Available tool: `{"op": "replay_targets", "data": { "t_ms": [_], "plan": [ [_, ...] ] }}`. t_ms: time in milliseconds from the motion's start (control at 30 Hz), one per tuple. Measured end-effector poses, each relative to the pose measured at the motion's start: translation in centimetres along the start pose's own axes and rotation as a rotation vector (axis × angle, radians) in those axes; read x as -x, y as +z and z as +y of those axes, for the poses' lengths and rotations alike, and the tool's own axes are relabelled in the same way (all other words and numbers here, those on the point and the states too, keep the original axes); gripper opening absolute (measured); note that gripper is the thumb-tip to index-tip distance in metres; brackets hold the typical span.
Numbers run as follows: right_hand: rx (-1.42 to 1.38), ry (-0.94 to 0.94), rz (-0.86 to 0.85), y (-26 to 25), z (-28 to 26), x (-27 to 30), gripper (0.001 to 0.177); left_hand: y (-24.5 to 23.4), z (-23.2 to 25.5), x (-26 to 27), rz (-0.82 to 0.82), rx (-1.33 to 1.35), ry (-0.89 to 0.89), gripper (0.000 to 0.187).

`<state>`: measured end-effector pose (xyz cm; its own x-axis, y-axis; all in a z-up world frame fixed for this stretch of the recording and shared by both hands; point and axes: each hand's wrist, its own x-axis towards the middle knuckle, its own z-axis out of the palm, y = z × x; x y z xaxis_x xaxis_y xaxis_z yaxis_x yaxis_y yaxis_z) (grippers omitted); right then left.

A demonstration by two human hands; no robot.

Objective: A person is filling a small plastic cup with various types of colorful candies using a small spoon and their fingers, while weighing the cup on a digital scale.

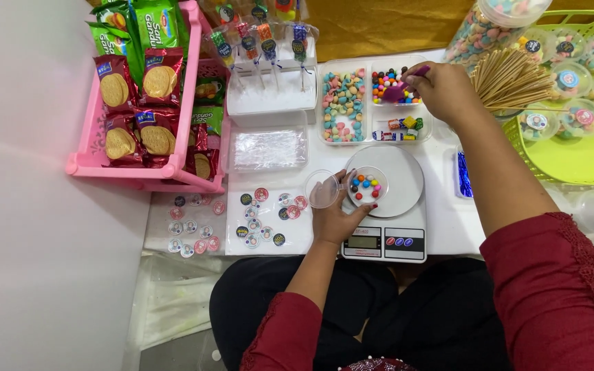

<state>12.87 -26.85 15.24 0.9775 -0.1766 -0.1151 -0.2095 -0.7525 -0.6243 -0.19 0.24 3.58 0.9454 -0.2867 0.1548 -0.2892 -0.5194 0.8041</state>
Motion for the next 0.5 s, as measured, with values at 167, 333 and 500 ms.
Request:
{"op": "replay_targets", "data": {
  "t_ms": [167, 333, 500],
  "plan": [
    [-0.032, -0.072, 0.105, -0.4, 0.8, 0.1, 0.023, 0.0, 0.1, 0.1, -0.019, 0.043, -0.054, 0.071],
    [-0.015, -0.005, 0.046, -0.3, 0.6, 0.4, 0.025, 0.0, 0.1, 0.0, -0.027, 0.063, -0.079, 0.074],
    [-0.034, -0.174, 0.242, -0.4, 2.6, -0.3, 0.023, 0.3, -0.3, -0.1, -0.03, -0.047, -0.041, 0.075]
  ]
}}
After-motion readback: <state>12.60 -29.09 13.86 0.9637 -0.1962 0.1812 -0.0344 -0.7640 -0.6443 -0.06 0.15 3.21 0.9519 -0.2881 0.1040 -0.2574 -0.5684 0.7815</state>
